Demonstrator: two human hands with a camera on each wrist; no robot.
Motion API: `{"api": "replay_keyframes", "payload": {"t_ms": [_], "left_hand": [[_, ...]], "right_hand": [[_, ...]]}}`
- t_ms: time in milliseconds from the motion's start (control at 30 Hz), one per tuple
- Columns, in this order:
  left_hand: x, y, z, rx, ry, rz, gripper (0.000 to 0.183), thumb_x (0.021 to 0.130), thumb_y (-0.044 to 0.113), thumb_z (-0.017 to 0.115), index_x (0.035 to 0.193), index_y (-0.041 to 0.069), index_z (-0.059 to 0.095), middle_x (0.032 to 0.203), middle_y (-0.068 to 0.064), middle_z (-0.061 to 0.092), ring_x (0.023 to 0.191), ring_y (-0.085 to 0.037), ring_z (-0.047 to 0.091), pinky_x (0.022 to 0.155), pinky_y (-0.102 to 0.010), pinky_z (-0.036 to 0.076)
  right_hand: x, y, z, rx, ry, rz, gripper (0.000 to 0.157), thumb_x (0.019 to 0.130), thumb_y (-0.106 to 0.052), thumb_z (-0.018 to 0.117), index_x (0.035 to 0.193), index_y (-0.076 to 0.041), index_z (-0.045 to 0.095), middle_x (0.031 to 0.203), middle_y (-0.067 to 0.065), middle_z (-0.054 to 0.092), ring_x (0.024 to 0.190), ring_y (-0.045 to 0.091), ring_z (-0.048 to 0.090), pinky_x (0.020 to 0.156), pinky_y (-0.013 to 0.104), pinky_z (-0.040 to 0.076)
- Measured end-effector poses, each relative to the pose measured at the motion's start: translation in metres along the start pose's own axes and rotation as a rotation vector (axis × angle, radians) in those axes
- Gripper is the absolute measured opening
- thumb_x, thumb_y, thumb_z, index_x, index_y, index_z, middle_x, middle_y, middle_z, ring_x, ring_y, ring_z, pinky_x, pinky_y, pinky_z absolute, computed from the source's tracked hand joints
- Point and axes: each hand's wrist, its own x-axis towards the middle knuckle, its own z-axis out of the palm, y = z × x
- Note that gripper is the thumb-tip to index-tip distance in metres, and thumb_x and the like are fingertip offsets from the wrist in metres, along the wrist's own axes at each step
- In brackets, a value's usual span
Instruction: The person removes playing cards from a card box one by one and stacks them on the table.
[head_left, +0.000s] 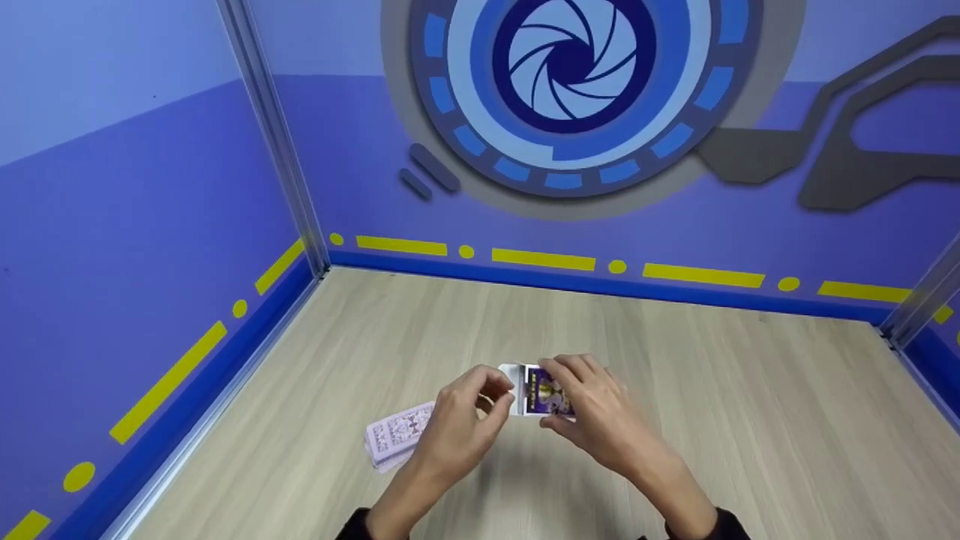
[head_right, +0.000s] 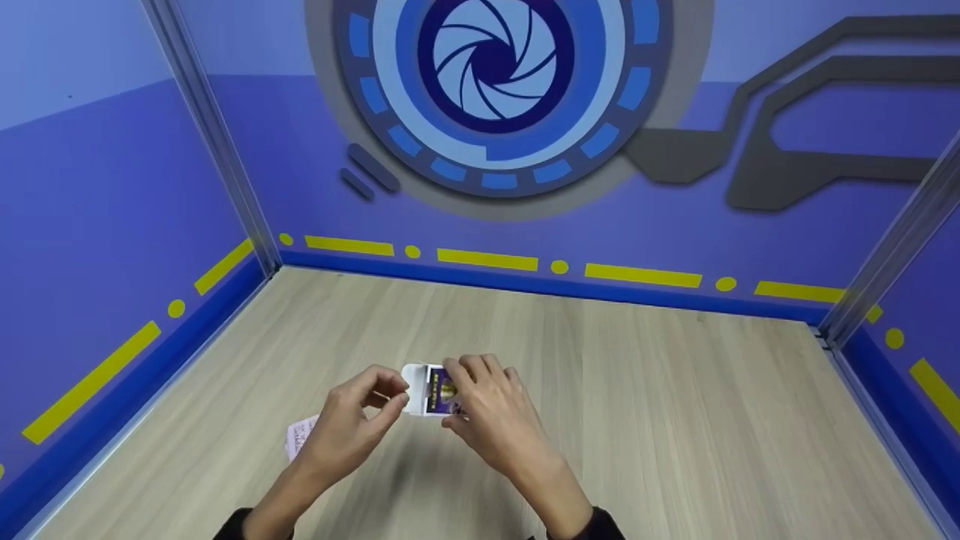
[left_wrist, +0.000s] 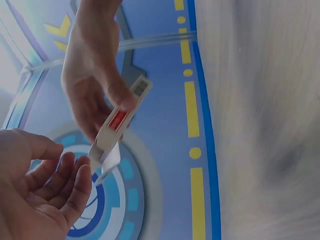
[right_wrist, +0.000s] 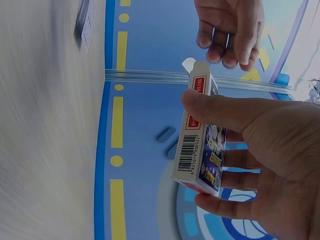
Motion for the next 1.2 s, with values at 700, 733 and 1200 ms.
{"api": "replay_keyframes", "payload": {"t_ms": [700,733,1200], "left_hand": [[-0.002,0.001,-0.005,-0.050,-0.069,-0.197,0.028,0.091,0.006,0.079,0.089,0.009,0.051,0.088,0.001,0.059,0.078,-0.009,0.056,0.065,-0.022,0.049],[-0.002,0.000,-0.005,-0.053,-0.067,-0.206,0.028,0.091,0.006,0.079,0.089,0.009,0.051,0.087,0.002,0.059,0.077,-0.009,0.056,0.065,-0.022,0.049],[-0.002,-0.004,-0.006,-0.083,-0.059,-0.208,0.020,0.093,-0.002,0.071,0.094,0.008,0.053,0.084,0.002,0.061,0.077,-0.009,0.057,0.065,-0.021,0.047]], "right_hand": [[-0.001,-0.011,0.003,-0.013,0.050,-0.198,0.077,0.072,-0.025,0.097,0.139,-0.015,0.060,0.132,0.001,0.059,0.125,0.021,0.052,0.099,0.045,0.048],[-0.001,-0.012,0.003,-0.014,0.051,-0.201,0.077,0.072,-0.025,0.097,0.139,-0.015,0.060,0.132,0.001,0.059,0.125,0.021,0.052,0.098,0.045,0.048],[0.001,-0.004,0.006,-0.013,0.042,-0.151,0.076,0.072,-0.023,0.097,0.138,-0.015,0.060,0.132,0.002,0.060,0.123,0.024,0.053,0.097,0.048,0.048]]}}
